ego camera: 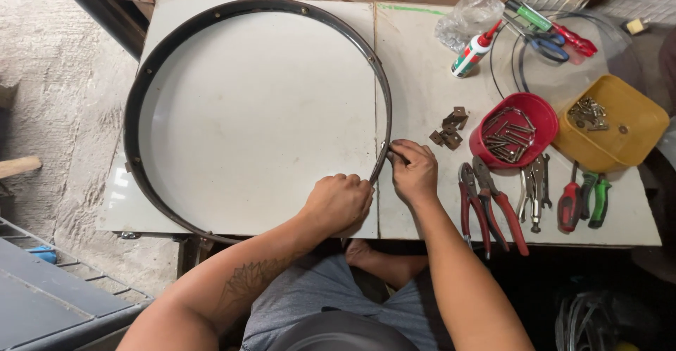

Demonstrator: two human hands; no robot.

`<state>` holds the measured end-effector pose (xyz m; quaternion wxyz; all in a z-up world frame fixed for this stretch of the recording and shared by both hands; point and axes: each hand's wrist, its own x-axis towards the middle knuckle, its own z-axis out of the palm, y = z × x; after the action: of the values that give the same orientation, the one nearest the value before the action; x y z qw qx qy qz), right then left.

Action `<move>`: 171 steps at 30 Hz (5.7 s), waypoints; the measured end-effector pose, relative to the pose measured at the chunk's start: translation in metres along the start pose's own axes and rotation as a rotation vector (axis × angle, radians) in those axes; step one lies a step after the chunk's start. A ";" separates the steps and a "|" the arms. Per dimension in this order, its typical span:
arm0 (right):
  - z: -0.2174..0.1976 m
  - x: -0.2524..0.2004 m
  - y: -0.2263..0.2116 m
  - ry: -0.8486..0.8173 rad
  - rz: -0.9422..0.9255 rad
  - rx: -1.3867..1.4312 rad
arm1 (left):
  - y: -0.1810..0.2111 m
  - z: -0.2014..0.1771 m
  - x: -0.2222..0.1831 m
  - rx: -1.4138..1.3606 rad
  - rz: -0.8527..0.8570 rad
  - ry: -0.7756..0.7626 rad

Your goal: Attaching metal brackets to a drum hoop using a wrench and pliers

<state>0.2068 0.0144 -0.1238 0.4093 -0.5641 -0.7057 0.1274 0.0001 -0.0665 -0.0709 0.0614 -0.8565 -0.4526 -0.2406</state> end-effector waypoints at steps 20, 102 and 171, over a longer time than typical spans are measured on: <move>-0.009 -0.001 -0.019 -0.037 -0.069 -0.131 | -0.055 -0.079 -0.112 -0.394 -0.535 0.287; 0.007 -0.003 0.005 -0.002 0.038 -0.021 | 0.012 0.011 -0.004 0.069 -0.060 -0.029; -0.014 0.001 -0.022 -0.066 0.145 0.061 | -0.008 0.003 -0.021 0.097 -0.322 0.324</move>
<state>0.2014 0.0041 -0.1005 0.3925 -0.5964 -0.6719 0.1970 -0.0154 -0.0759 -0.0842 0.1350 -0.7195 -0.5784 -0.3598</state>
